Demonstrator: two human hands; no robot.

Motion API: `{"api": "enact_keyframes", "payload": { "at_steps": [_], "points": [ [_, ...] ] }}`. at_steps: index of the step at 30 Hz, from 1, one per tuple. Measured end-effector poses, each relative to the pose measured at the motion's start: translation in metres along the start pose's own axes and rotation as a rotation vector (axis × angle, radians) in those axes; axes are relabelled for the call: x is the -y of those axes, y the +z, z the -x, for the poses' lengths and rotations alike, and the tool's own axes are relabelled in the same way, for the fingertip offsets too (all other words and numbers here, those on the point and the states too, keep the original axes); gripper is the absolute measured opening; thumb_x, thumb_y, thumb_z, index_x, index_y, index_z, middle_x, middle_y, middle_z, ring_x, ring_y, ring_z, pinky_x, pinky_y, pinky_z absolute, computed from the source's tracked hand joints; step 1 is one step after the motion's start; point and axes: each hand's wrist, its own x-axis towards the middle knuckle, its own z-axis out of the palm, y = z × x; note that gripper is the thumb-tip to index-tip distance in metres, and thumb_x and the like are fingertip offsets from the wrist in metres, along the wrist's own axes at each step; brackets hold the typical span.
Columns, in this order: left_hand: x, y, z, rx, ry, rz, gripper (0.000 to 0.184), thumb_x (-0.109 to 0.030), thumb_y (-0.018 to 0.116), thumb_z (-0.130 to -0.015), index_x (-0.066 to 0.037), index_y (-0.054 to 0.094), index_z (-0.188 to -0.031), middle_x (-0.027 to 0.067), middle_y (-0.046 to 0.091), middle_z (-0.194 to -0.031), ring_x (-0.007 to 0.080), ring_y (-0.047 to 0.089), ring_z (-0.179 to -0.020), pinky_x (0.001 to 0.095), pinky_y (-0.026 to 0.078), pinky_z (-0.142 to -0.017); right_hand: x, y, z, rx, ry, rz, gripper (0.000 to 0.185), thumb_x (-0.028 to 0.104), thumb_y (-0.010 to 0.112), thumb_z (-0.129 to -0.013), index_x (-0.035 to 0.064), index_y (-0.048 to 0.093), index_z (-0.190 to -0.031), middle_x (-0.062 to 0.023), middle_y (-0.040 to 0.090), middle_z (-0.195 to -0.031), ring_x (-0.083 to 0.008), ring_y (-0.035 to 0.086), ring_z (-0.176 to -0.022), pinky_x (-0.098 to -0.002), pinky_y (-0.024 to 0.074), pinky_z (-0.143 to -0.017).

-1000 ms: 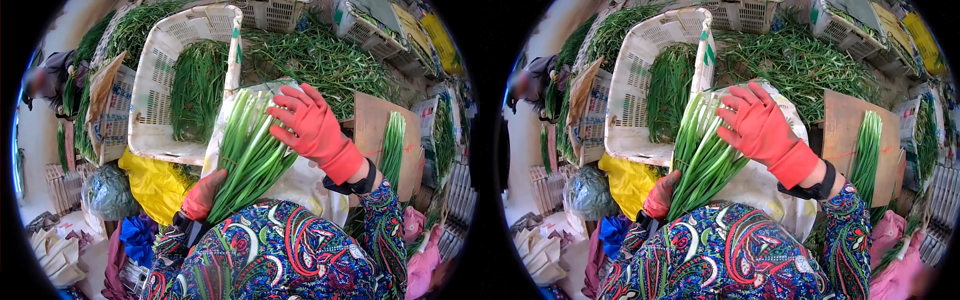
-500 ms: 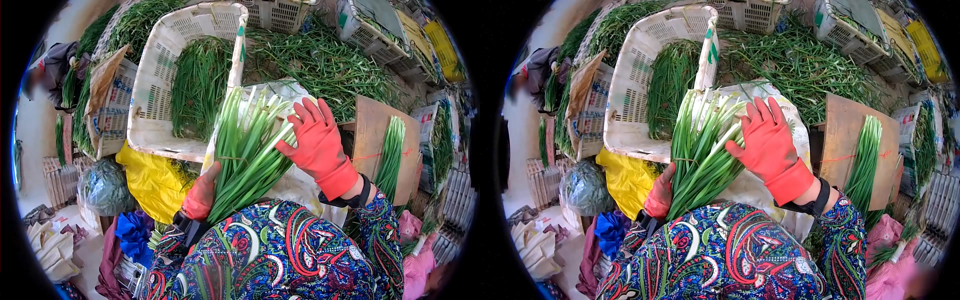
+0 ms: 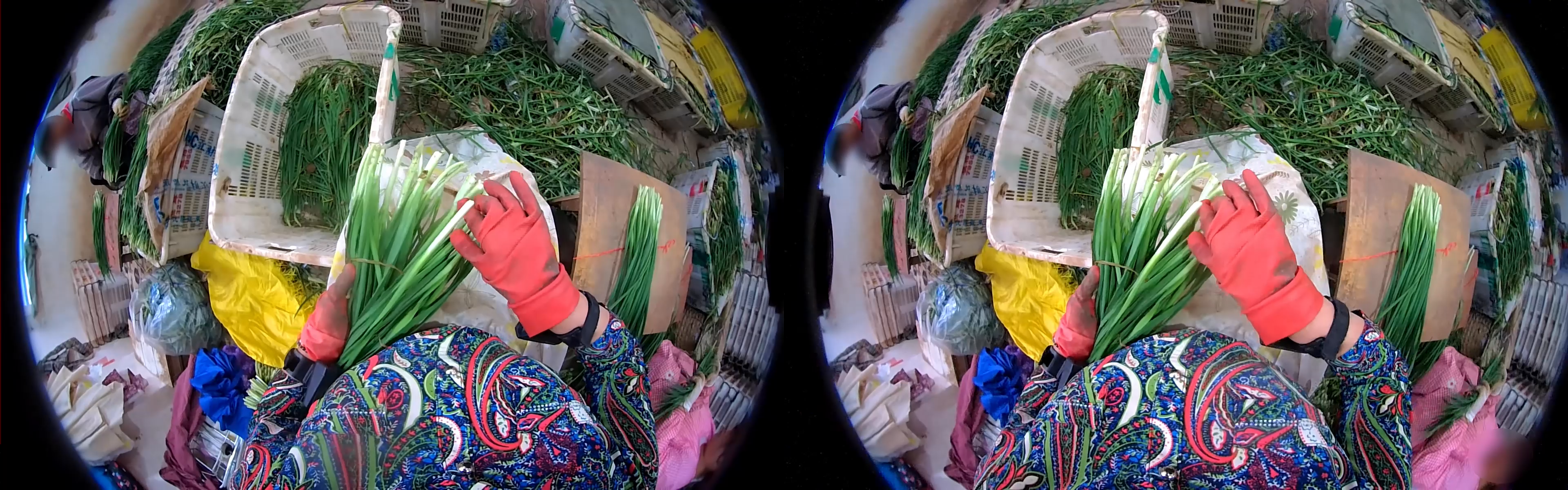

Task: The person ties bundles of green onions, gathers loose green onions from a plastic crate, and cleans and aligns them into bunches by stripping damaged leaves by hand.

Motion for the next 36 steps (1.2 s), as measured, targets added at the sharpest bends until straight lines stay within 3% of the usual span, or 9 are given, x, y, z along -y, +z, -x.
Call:
{"api": "enact_keyframes", "payload": {
  "at_steps": [10,11,13,15,21,24,27,29,36],
  "points": [
    [0.006,0.006,0.004,0.140,0.048,-0.142,0.054,-0.043,0.054,-0.082,-0.007,0.048,-0.121,0.0107,0.055,-0.114,0.0257,0.054,-0.102,0.0408,0.041,-0.091,-0.035,0.015,-0.019,0.402,-0.070,-0.637,0.014,0.022,0.055,-0.074,0.0162,0.064,-0.083,-0.0044,0.061,-0.082,-0.0192,0.057,-0.085,-0.0371,0.0362,-0.088],
    [-0.001,0.002,0.003,0.211,-0.060,-0.104,0.075,-0.027,0.064,-0.076,-0.007,0.023,-0.136,0.0096,0.038,-0.132,0.0209,0.039,-0.118,0.0348,0.030,-0.100,-0.039,0.016,-0.020,0.394,0.003,-0.718,0.014,0.021,0.055,-0.074,0.0156,0.064,-0.084,-0.0048,0.061,-0.080,-0.0205,0.058,-0.082,-0.0358,0.0395,-0.083],
    [-0.002,0.001,0.004,0.238,0.009,-0.352,0.075,-0.011,0.065,-0.070,-0.007,0.027,-0.134,0.0106,0.045,-0.125,0.0236,0.046,-0.112,0.0376,0.035,-0.096,-0.039,0.017,-0.021,0.332,0.168,-0.905,0.013,0.017,0.055,-0.075,0.0138,0.063,-0.085,-0.0076,0.059,-0.072,-0.0263,0.058,-0.072,-0.0326,0.0455,-0.064],
    [-0.006,0.014,0.008,0.110,-0.017,-0.547,0.086,0.009,0.064,-0.058,-0.007,0.026,-0.134,0.0120,0.047,-0.124,0.0253,0.048,-0.110,0.0378,0.037,-0.095,-0.045,0.016,-0.027,0.215,0.134,-0.772,0.013,0.018,0.055,-0.075,0.0136,0.063,-0.084,-0.0092,0.059,-0.071,-0.0277,0.057,-0.069,-0.0327,0.0456,-0.062],
    [-0.009,0.021,0.009,0.081,-0.055,-0.492,0.083,0.008,0.065,-0.060,-0.007,0.027,-0.133,0.0118,0.049,-0.121,0.0255,0.049,-0.109,0.0381,0.039,-0.093,-0.174,0.008,-0.063,-0.315,0.302,-0.638,0.017,0.016,0.047,-0.084,0.0077,0.060,-0.091,-0.0084,0.063,-0.084,-0.0266,0.059,-0.078,-0.0315,0.0464,-0.069],
    [-0.011,0.025,0.008,0.082,-0.030,-0.434,0.083,0.008,0.065,-0.062,-0.007,0.026,-0.134,0.0115,0.048,-0.121,0.0250,0.049,-0.109,0.0381,0.039,-0.093,-0.241,-0.012,-0.058,-0.575,0.387,0.761,0.047,0.017,0.060,-0.077,0.0117,0.043,-0.121,-0.0145,0.053,-0.115,-0.0297,0.052,-0.102,-0.0381,0.0418,-0.085],
    [-0.014,0.020,0.002,0.054,-0.013,-0.382,0.086,0.011,0.063,-0.062,-0.005,0.022,-0.136,0.0127,0.043,-0.127,0.0235,0.043,-0.117,0.0345,0.032,-0.099,-0.136,-0.042,-0.054,-0.223,0.178,-0.391,0.049,0.018,0.060,-0.078,0.0093,0.043,-0.123,-0.0157,0.051,-0.116,-0.0269,0.051,-0.104,-0.0335,0.0419,-0.085],
    [-0.018,0.032,0.001,0.041,0.014,-0.387,0.085,0.011,0.063,-0.062,-0.005,0.024,-0.135,0.0124,0.045,-0.126,0.0234,0.044,-0.116,0.0348,0.033,-0.099,-0.046,-0.040,-0.044,0.035,0.143,-0.655,0.031,0.034,0.060,-0.077,0.0070,0.063,-0.092,-0.0108,0.062,-0.080,-0.0280,0.060,-0.074,-0.0346,0.0480,-0.065],
    [-0.014,0.019,-0.008,0.110,0.088,-0.513,0.086,0.007,0.066,-0.062,-0.006,0.024,-0.135,0.0108,0.042,-0.129,0.0222,0.040,-0.119,0.0350,0.032,-0.099,0.054,0.028,-0.014,0.225,-0.168,-0.471,0.023,0.033,0.054,-0.080,0.0105,0.060,-0.079,-0.0071,0.059,-0.069,-0.0222,0.060,-0.063,-0.0322,0.0461,-0.053]
  ]
}}
